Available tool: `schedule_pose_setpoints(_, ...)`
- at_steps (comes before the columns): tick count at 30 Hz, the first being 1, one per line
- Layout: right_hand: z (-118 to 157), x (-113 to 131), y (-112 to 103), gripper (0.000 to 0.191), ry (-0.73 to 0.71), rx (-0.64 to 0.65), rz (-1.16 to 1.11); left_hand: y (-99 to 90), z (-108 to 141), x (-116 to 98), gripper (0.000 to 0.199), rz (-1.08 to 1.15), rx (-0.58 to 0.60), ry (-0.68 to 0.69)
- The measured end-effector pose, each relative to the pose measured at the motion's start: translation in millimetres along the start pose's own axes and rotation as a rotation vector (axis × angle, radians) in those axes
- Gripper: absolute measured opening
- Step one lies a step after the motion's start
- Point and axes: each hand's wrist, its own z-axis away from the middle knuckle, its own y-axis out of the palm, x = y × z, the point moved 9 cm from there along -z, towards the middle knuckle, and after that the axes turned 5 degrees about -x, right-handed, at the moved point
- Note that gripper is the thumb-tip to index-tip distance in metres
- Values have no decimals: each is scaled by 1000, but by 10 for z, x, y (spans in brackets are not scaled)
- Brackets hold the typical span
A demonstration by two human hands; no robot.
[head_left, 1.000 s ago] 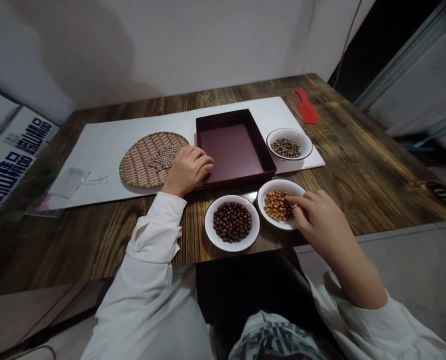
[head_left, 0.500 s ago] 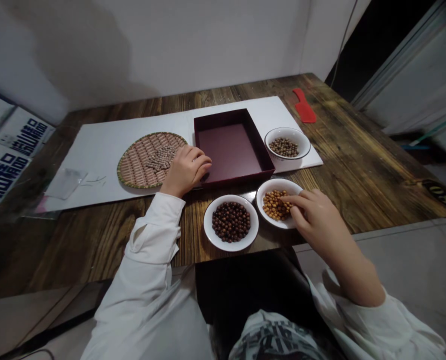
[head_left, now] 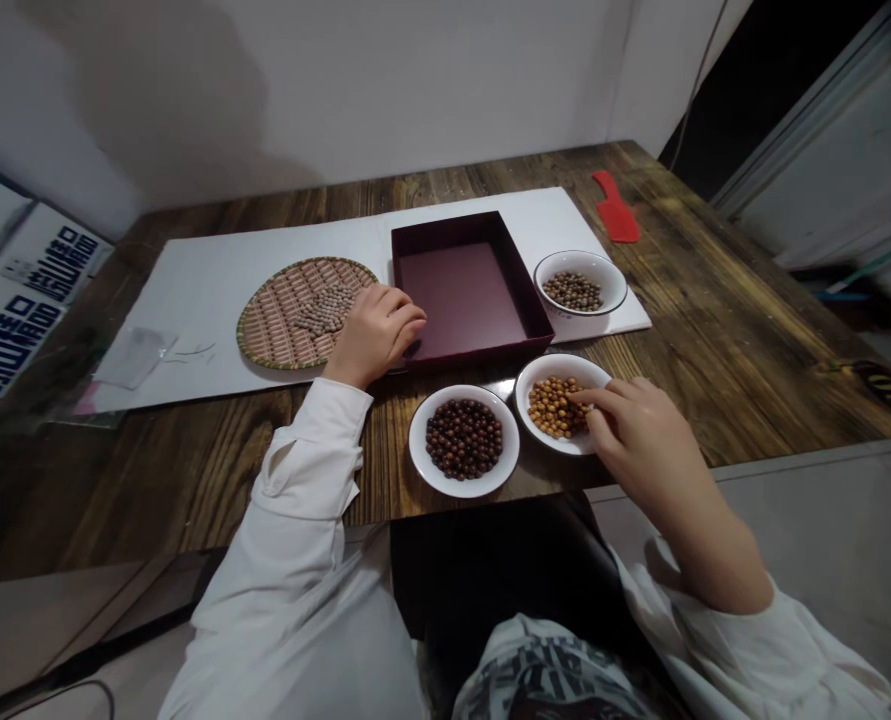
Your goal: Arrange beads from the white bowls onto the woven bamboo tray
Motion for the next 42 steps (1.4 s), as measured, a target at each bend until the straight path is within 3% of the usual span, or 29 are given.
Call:
schedule_pose_setpoints(27, -26, -51, 23, 26, 38, 38, -104, 5, -3, 5, 51, 0, 9, -9)
schedule_pose_setpoints(36, -135, 175, 138, 34, -171, 167, -40, 10, -4, 1, 50, -2, 15, -15)
schedule_pose_setpoints(42, -121, 99, 101, 30, -100, 123, 23, -11, -4, -17, 52, -38, -23, 13)
